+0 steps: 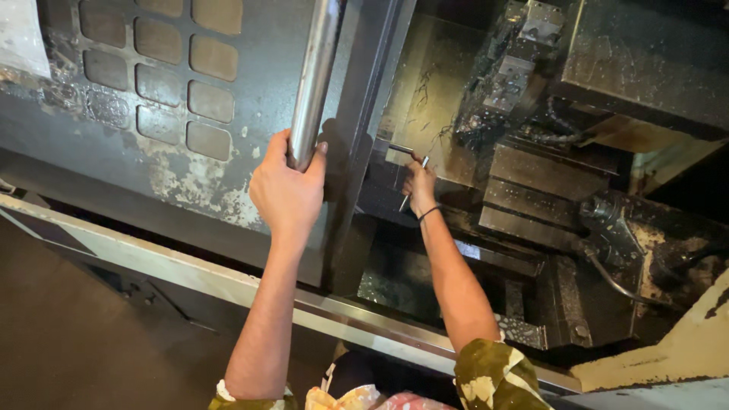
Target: The person repeatedly picks up cylindrical metal rods from a green bin, wipes them with a cloth, and places them into a metal tray. The person also opens and closes a machine door during the process.
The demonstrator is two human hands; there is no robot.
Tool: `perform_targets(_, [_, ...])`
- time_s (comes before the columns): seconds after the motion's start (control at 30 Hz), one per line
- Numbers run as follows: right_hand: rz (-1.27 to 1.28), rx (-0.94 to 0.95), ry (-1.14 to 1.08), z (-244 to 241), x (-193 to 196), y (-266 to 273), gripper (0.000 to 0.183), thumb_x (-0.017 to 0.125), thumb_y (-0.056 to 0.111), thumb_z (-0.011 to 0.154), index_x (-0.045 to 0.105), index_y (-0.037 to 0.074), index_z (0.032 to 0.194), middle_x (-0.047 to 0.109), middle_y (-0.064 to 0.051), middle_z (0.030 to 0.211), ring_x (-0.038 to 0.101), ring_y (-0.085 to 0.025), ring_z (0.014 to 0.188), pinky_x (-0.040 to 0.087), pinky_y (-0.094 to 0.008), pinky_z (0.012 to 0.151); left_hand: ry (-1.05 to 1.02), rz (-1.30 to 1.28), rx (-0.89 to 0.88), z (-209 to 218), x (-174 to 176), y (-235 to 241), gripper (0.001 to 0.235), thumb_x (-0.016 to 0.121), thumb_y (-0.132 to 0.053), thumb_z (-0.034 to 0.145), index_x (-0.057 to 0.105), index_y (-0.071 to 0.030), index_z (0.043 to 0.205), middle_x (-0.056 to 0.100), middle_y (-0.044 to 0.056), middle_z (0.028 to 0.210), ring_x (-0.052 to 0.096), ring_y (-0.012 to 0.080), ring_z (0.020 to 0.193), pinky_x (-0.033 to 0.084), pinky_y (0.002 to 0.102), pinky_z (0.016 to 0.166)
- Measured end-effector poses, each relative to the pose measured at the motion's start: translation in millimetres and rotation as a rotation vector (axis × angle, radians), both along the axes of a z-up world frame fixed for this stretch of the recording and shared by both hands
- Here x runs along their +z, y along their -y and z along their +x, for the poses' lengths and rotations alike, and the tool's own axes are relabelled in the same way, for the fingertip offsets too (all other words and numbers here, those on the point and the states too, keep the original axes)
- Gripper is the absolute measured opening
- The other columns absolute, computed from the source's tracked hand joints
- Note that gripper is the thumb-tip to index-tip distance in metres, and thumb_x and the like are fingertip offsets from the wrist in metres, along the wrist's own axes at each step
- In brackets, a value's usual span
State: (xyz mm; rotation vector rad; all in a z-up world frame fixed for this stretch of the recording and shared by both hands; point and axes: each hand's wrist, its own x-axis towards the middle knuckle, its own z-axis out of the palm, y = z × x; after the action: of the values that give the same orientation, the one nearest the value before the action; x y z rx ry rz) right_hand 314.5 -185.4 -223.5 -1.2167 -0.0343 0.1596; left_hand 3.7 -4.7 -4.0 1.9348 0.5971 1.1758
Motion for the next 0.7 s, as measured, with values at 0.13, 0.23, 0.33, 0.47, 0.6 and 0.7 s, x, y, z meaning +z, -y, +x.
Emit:
perform_targets(0.13, [-0.023, 0.017, 0.015, 1.2, -1.3, 3.1, 0.043, 0.063, 0.016, 0.089, 0.064, 0.013, 0.132, 0.03, 0.006, 0.052, 0.029, -0.009, 0.038, 0.026, -0.028, 0.038, -0.006, -0.007, 0.002, 1.6, -2.3, -0.2, 0.039, 0.081, -0.04, 0.084, 0.072, -0.013, 0.112, 0.069, 0.011, 0.069, 0.068, 0.0338, 0.065, 0.049, 0.047, 0.063])
perform_targets(0.23, [-0.049, 0.059, 0.046, 7.1, -6.4, 11.6, 0.047, 0.063, 0.016, 0.09, 0.062, 0.015, 0.137, 0.032, 0.006, 0.053, 0.03, -0.008, 0.039, 0.028, -0.027, 0.039, 0.053, 0.034, -0.03, 1.6, -7.7, -4.0, 0.039, 0.083, -0.037, 0.085, 0.071, -0.01, 0.11, 0.072, 0.011, 0.077, 0.069, 0.0336, 0.07, 0.051, 0.046, 0.066])
perform_targets(0.33, [-0.206, 0.087, 0.103, 12.3, -13.8, 18.4, 0.052, 0.062, 0.016, 0.087, 0.06, 0.019, 0.138, 0.038, 0.004, 0.055, 0.034, -0.01, 0.041, 0.029, -0.029, 0.039, 0.131, 0.068, -0.173, 0.6, -8.2, -14.2, 0.04, 0.084, -0.033, 0.085, 0.069, -0.005, 0.108, 0.073, 0.01, 0.083, 0.071, 0.0274, 0.071, 0.053, 0.04, 0.065])
perform_targets(0.47, [-0.488, -0.213, 0.687, 2.8, -28.2, 31.0, 0.044, 0.073, 0.004, 0.084, 0.066, 0.003, 0.127, 0.072, -0.006, 0.099, 0.064, -0.014, 0.083, 0.054, -0.03, 0.074, -0.049, -0.437, -0.856, 0.6, -4.1, -46.6, 0.027, 0.082, -0.024, 0.084, 0.068, -0.004, 0.096, 0.065, 0.004, 0.07, 0.065, 0.0166, 0.061, 0.051, 0.033, 0.059])
perform_targets(0.6, [-0.516, -0.167, 0.596, -57.5, -19.9, 87.8, 0.042, 0.067, 0.002, 0.083, 0.064, 0.003, 0.125, 0.07, -0.009, 0.103, 0.063, -0.015, 0.085, 0.052, -0.029, 0.075, -0.017, -0.494, -0.994, 2.4, -5.3, -56.1, 0.019, 0.079, -0.016, 0.085, 0.065, -0.005, 0.09, 0.061, 0.003, 0.065, 0.063, 0.0147, 0.056, 0.053, 0.031, 0.056])
perform_targets(0.7, [-0.554, -0.18, 0.616, -137.0, -3.7, 169.4, 0.044, 0.063, -0.003, 0.083, 0.064, 0.005, 0.127, 0.068, -0.005, 0.101, 0.058, -0.012, 0.08, 0.048, -0.026, 0.069, 0.071, -0.491, -0.883, 5.3, -18.4, -43.9, 0.019, 0.079, -0.012, 0.09, 0.062, -0.005, 0.089, 0.059, 0.002, 0.066, 0.06, 0.015, 0.054, 0.049, 0.03, 0.053])
